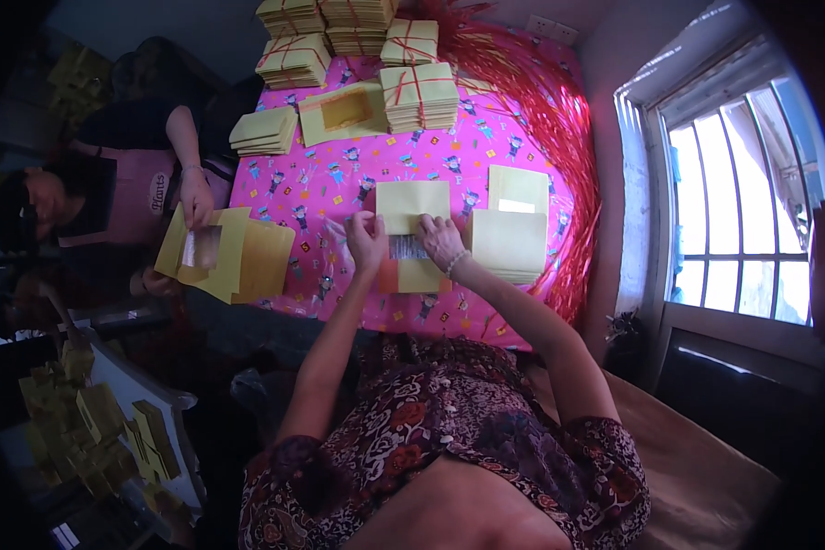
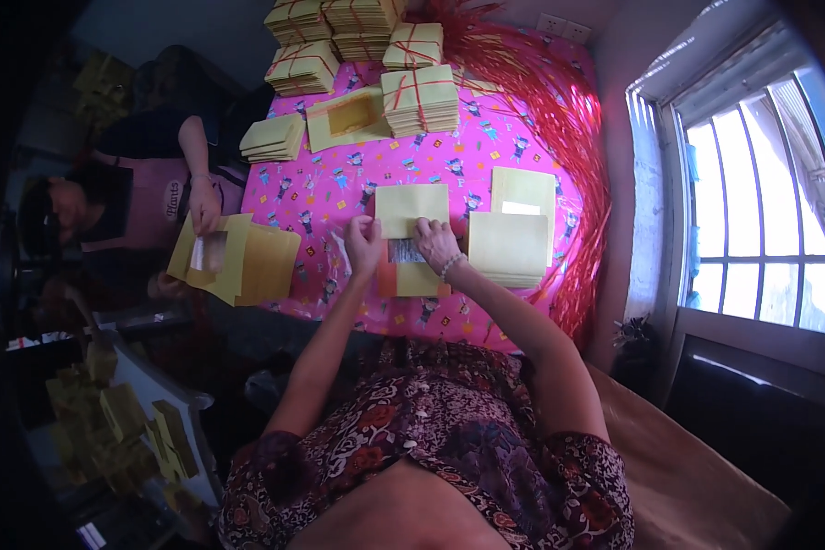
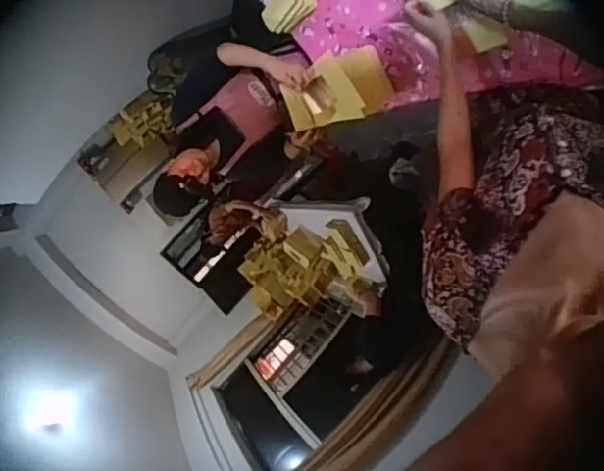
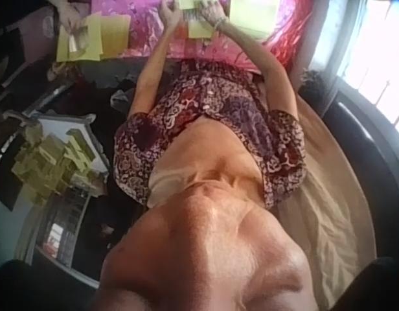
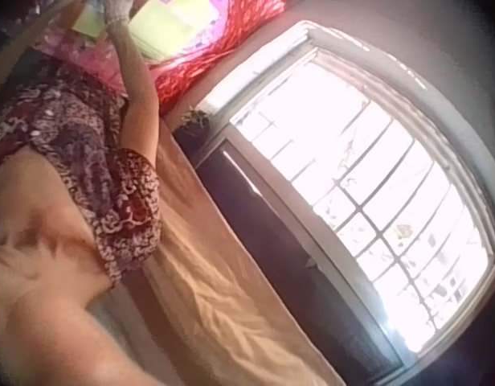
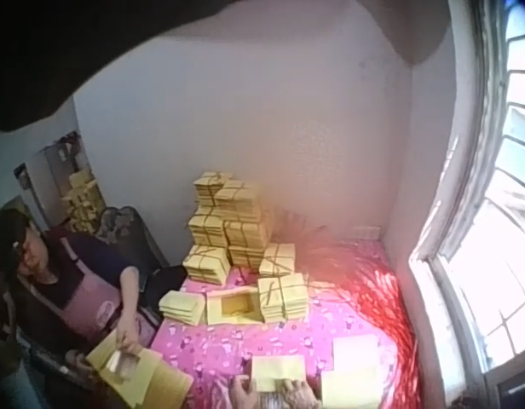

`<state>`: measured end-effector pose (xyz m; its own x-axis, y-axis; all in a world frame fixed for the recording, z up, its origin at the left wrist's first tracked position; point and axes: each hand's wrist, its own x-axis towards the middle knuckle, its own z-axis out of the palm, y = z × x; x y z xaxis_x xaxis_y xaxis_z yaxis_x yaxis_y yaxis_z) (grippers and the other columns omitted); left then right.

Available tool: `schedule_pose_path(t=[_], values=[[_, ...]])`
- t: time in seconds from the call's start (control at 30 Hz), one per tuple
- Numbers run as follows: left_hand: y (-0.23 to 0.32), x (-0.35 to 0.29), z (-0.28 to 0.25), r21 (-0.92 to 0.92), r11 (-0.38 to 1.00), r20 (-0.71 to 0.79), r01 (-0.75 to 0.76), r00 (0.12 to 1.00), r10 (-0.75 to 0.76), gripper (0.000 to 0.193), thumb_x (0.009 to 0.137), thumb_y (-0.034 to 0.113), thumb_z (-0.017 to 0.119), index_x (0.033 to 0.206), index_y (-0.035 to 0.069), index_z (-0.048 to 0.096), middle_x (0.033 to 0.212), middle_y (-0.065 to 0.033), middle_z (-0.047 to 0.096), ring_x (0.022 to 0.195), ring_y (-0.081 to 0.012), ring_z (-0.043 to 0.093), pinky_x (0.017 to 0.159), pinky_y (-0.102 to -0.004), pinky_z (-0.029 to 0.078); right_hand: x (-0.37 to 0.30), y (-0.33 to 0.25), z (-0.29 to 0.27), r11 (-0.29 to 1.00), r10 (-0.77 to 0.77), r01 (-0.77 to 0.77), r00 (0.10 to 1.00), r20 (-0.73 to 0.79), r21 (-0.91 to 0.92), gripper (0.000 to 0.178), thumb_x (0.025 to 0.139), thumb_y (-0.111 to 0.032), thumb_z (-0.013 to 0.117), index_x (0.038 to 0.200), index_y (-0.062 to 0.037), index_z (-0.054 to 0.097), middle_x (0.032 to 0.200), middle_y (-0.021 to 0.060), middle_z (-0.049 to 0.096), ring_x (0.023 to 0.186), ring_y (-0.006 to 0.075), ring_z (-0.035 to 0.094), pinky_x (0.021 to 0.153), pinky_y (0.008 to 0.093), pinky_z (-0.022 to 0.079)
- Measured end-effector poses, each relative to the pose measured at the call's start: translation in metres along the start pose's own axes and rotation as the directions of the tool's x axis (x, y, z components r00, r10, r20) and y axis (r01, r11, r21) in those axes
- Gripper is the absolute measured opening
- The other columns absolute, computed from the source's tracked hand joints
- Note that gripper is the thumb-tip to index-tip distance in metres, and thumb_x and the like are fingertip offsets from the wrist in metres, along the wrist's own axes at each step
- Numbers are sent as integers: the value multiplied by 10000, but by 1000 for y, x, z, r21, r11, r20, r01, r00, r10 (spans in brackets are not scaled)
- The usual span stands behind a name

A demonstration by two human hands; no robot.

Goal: Applying foil centers to yellow sheets of paper and stacking them into bundles.

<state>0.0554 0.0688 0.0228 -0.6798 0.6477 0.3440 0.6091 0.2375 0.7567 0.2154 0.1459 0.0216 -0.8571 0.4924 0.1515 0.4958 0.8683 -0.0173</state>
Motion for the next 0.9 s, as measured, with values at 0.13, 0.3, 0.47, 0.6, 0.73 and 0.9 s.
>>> schedule_pose_path(t=[0.13, 0.3, 0.47, 0.6, 0.73, 0.9], values=[[-11, 11, -2, 103, 921, 228, 377, 892, -390, 451, 815, 402, 626, 981, -3, 516, 927, -195, 590, 744, -304, 608, 692, -401, 469, 12, 6, -11, 988, -135, 138, 990, 51, -75, 151, 815, -191, 492, 909, -88, 549, 884, 61, 476, 799, 188, 534, 650, 341, 431], [-5, 26, 2, -406, 592, 393, 697, 717, -575, 324, 913, 127, 513, 1190, -11, 419, 965, -120, 579, 804, -220, 633, 642, -317, 568, 22, 8, -25, 994, -111, 111, 993, -28, 2, 127, 818, -228, 522, 851, -111, 560, 876, 52, 467, 833, 204, 514, 665, 346, 417], [35, 30, -19, -560, 511, 414, 652, 754, -509, 301, 922, 114, 487, 1201, 1, 461, 1042, -105, 572, 804, -202, 627, 621, -302, 563, 18, 28, -77, 932, 233, -150, 946, -225, 331, 394, 790, -400, 627, 971, -55, 566, 1080, 142, 490, 958, 297, 490, 785, 405, 423], [97, 28, -23, -638, 437, 534, 634, 773, -342, 278, 929, 112, 469, 1191, 20, 482, 1036, -91, 586, 849, -187, 619, 669, -316, 557, -14, 63, -100, 607, 629, -284, 742, -231, 742, 590, 840, -265, 623, 1274, 36, 359, 1035, 245, 501, 939, 359, 526, 825, 405, 454], [136, 9, -8, -594, 450, 649, 667, 728, -224, 200, 916, 101, 487, 1096, 15, 504, 995, -80, 601, 837, -146, 610, 656, -279, 553, -58, 97, -96, 215, 685, -393, 713, 149, 894, 453, 857, -247, 603, 1171, 44, 453, 806, 124, 625, 698, 182, 608, 654, 305, 499], [136, -22, 25, -351, 744, 724, 569, 669, -170, 193, 872, 110, 549, 1033, 6, 526, 890, -67, 638, 748, -99, 595, 583, -239, 512, -120, 116, -76, 172, 735, -476, 645, 210, 862, 411, 813, -248, 633, 1089, 29, 505, 809, 125, 643, 712, 194, 630, 655, 317, 500]])
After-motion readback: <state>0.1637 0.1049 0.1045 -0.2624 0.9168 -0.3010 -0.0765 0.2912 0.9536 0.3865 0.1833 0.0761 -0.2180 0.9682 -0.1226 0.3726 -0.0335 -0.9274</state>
